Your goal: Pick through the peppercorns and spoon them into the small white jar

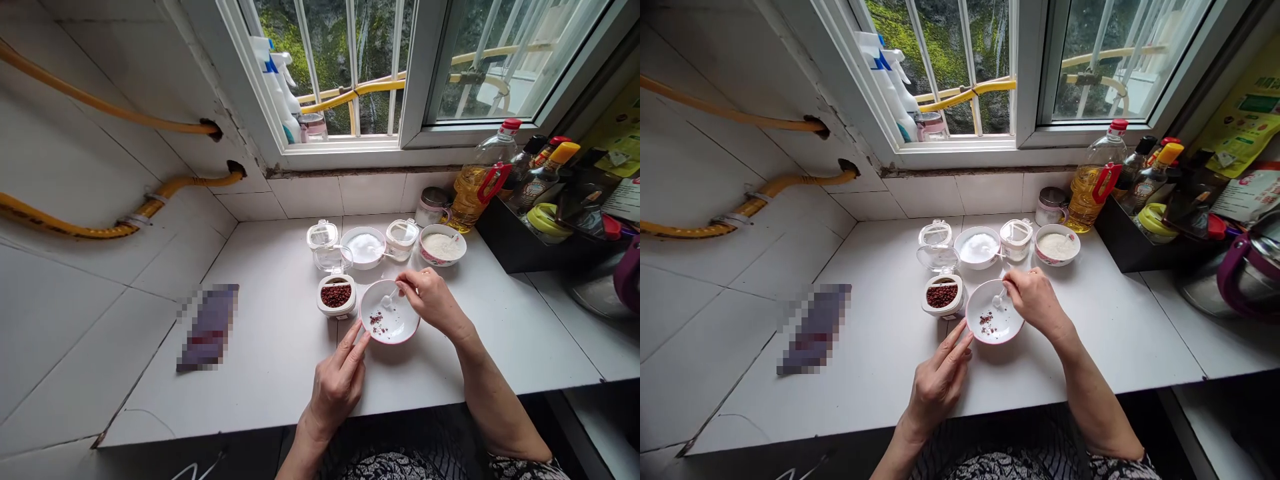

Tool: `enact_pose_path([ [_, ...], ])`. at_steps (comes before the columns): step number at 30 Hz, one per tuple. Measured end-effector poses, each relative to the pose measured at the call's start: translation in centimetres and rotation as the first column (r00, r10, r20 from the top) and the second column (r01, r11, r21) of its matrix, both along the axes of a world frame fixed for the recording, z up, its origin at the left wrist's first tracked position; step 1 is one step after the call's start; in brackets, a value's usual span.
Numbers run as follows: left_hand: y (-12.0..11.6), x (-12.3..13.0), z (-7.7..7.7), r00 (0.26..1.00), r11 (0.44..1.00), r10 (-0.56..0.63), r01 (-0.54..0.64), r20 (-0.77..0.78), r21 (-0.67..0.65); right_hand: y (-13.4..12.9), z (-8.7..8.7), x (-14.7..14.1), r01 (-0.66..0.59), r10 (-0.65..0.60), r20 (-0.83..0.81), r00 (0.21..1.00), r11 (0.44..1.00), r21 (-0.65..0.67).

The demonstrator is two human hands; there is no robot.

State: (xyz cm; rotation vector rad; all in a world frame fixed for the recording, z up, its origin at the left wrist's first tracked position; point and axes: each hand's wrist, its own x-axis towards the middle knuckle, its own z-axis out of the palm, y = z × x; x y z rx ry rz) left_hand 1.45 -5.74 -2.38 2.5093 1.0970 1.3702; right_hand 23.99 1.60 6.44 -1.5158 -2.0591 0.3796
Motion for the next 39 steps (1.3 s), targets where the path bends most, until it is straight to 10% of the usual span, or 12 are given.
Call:
enact_pose_path([
  [9, 0.0, 0.0, -0.2, 1.0, 1.0, 0.001, -0.001, -0.015, 0.007, -0.8, 0.2, -2.1, -0.111, 0.088, -0.148, 0.985, 0.982, -0.153],
  [21, 0.1, 0.1, 0.1, 1.0, 1.0, -0.006, 0.006, -0.002, 0.016, -1.1, 0.3, -2.6, -0.047, -0.172, -0.529, 0.831, 0.926, -0.374],
  [39, 0.1, 0.1, 0.1, 1.0, 1.0, -0.007, 0.007, 0.006, 0.007, 0.0, 0.5, -1.3, 0.044, -0.276, -0.664, 0.695, 0.938, -0.343],
])
